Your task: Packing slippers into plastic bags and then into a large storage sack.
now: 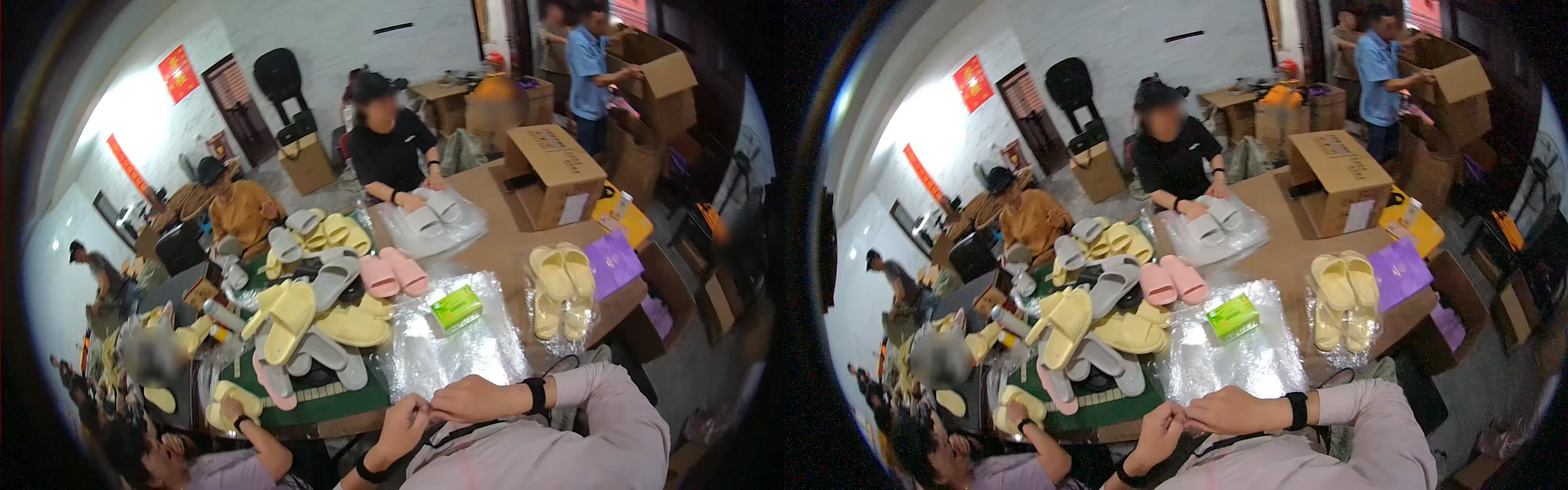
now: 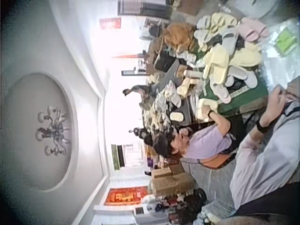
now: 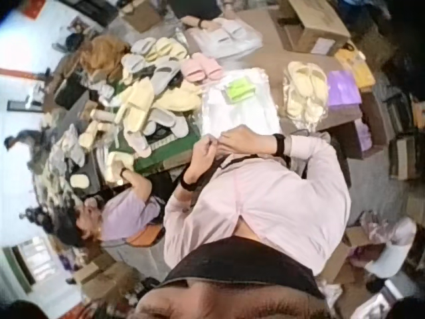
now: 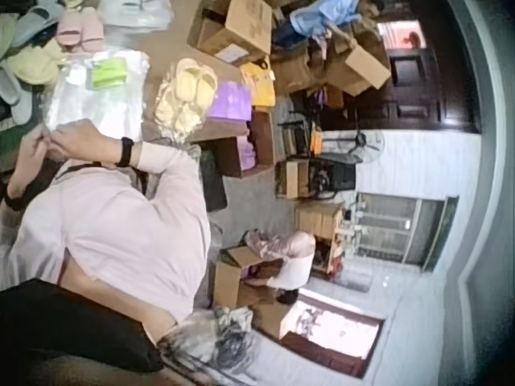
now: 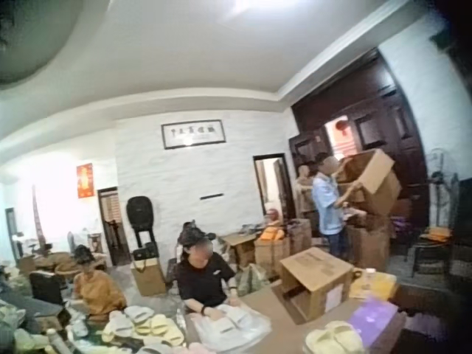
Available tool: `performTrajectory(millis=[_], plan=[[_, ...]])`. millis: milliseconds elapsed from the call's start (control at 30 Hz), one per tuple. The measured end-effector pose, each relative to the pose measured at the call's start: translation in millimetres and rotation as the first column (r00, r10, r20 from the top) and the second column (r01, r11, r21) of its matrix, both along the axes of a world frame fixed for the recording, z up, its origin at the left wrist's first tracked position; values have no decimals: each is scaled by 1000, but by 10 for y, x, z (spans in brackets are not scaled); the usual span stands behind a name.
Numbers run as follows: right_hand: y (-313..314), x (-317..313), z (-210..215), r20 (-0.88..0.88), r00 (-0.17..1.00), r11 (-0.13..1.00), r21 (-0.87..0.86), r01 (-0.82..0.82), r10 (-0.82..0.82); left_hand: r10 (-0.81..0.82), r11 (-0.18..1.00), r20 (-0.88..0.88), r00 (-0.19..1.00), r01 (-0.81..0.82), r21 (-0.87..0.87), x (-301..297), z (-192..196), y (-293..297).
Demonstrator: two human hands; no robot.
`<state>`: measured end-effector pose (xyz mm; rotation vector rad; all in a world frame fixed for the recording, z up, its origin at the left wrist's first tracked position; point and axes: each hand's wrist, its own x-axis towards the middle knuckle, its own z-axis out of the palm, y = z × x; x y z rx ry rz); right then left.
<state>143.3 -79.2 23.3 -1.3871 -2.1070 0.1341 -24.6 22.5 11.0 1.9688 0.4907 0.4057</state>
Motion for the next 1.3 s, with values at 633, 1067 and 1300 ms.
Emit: performTrajectory(millis=[633, 1067, 1300], plan=[[-41, -40, 143, -790, 614, 884, -286, -370, 2, -196, 931, 113, 974, 221, -292, 38, 382, -31], [-214, -39, -10, -693, 664, 949, -96, 301, -280, -6, 989, 127, 992, 25, -145, 348, 249, -130], [-384, -28, 97, -727, 598, 917, -108, 383, -336, -126, 978, 204, 971, 87, 192, 530, 378, -145]])
